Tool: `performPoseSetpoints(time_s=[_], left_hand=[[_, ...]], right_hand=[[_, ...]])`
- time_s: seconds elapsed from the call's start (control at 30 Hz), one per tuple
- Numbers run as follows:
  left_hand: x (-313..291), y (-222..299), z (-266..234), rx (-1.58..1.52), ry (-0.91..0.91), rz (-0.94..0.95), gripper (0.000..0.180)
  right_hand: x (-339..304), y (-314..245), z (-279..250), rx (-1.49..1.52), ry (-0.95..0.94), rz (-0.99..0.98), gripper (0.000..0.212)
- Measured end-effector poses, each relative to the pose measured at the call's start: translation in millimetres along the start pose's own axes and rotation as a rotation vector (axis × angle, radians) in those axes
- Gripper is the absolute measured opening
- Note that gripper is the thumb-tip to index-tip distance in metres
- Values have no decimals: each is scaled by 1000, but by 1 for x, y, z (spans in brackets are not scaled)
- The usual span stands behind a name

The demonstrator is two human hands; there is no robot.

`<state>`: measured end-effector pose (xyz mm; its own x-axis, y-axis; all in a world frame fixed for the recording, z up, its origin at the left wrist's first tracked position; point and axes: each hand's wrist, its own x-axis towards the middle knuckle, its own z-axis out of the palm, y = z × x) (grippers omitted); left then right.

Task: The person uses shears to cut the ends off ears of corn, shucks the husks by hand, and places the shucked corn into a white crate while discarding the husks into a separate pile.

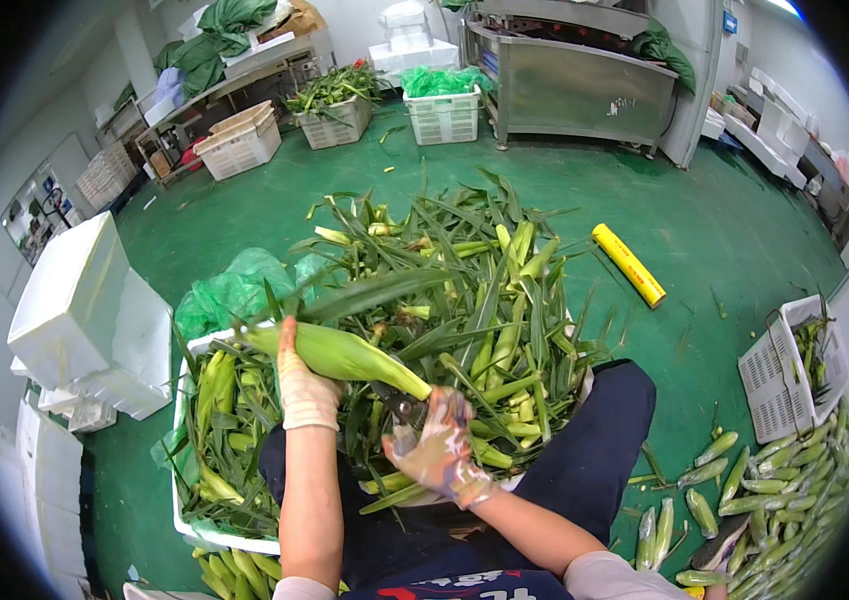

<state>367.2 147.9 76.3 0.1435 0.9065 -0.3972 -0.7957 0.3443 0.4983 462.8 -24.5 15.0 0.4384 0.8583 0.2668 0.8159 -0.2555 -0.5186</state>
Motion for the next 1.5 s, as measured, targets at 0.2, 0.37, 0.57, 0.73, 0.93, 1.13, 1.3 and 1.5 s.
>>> performPoseSetpoints(time_s=[0.2, 0.37, 0.57, 0.73, 0.93, 1.13, 1.3, 1.5], left_hand=[[-17, -33, -12, 76, 24, -285, 35], [16, -22, -22, 61, 153, -55, 47], [9, -13, -7, 421, 95, 279, 81], [-4, -30, -5, 496, 126, 378, 81], [10, 14, -23, 297, -22, 280, 66], [3, 67, -18, 1152, -29, 616, 55], [-67, 51, 12, 2053, -126, 627, 56], [-90, 41, -6, 2461, -499, 566, 50]], right_hand=[[50, 38, -13, 40, 328, -485, 74], [4, 31, -17, 712, -389, 295, 51], [-3, 30, -40, 505, -307, 206, 79], [59, 3, -32, 859, -97, 61, 62], [72, 26, -49, 325, -54, -48, 43], [82, 54, -51, -211, -55, -212, 58], [72, 34, -40, 457, -696, -140, 96], [107, 51, -52, 922, -1009, -162, 55]])
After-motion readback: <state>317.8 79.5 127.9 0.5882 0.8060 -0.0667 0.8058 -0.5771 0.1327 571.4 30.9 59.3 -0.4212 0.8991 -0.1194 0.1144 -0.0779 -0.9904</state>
